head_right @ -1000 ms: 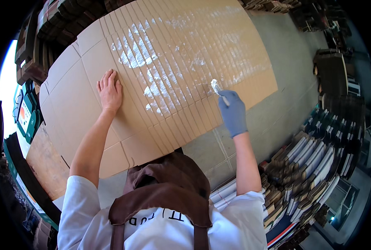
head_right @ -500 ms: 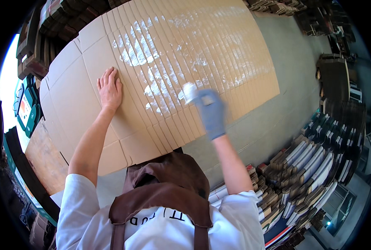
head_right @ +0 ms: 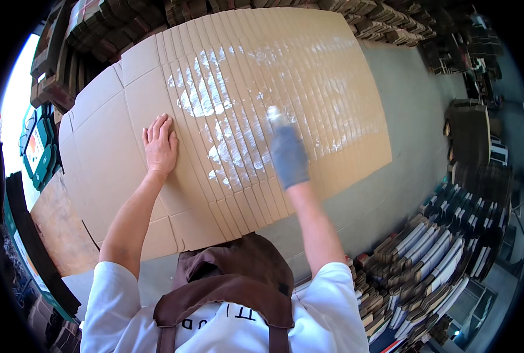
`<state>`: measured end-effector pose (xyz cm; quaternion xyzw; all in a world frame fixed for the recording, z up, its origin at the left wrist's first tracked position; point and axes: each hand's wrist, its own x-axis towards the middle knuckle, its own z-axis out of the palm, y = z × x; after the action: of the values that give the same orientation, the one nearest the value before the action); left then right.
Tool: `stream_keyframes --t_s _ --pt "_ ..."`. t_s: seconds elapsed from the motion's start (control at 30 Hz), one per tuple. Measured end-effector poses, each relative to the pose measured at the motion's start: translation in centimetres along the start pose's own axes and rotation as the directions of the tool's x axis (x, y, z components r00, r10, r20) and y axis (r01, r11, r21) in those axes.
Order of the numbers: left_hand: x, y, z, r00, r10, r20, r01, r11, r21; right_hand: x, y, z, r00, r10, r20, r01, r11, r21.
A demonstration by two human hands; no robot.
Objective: The person applies a white adhesive to a large flat cardboard sheet using a brush, spreading it across the surface. They then lift and place a printed cardboard box labeled 'PEAR' onto the glued area.
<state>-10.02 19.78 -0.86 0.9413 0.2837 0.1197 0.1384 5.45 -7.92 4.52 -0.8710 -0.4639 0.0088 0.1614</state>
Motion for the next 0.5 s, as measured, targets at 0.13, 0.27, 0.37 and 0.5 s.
stream_keyframes --t_s 0.13,0.27,0.37,0.5 --pt "-0.1 -0.3 -0.1 1.0 -0.017 0.013 0.016 1.0 0.005 3.9 0.3 -1.0 0.997 -0.063 -0.044 0.065 0.997 0.042" --pt "0.0 0.3 -0.1 1.0 -0.009 0.009 0.01 1.0 -0.017 3.3 -2.3 1.9 0.989 -0.147 -0.009 0.147 0.989 0.022" --pt "0.3 0.1 -0.3 1.0 -0.02 0.008 0.02 0.999 -0.031 5.3 -1.9 0.7 1.0 -0.021 -0.009 0.021 0.996 0.086" --pt "0.0 0.3 -0.3 0.999 -0.03 0.032 0.031 0.999 -0.029 8.3 1.6 -0.6 0.984 0.176 0.041 -0.177 0.984 0.021"
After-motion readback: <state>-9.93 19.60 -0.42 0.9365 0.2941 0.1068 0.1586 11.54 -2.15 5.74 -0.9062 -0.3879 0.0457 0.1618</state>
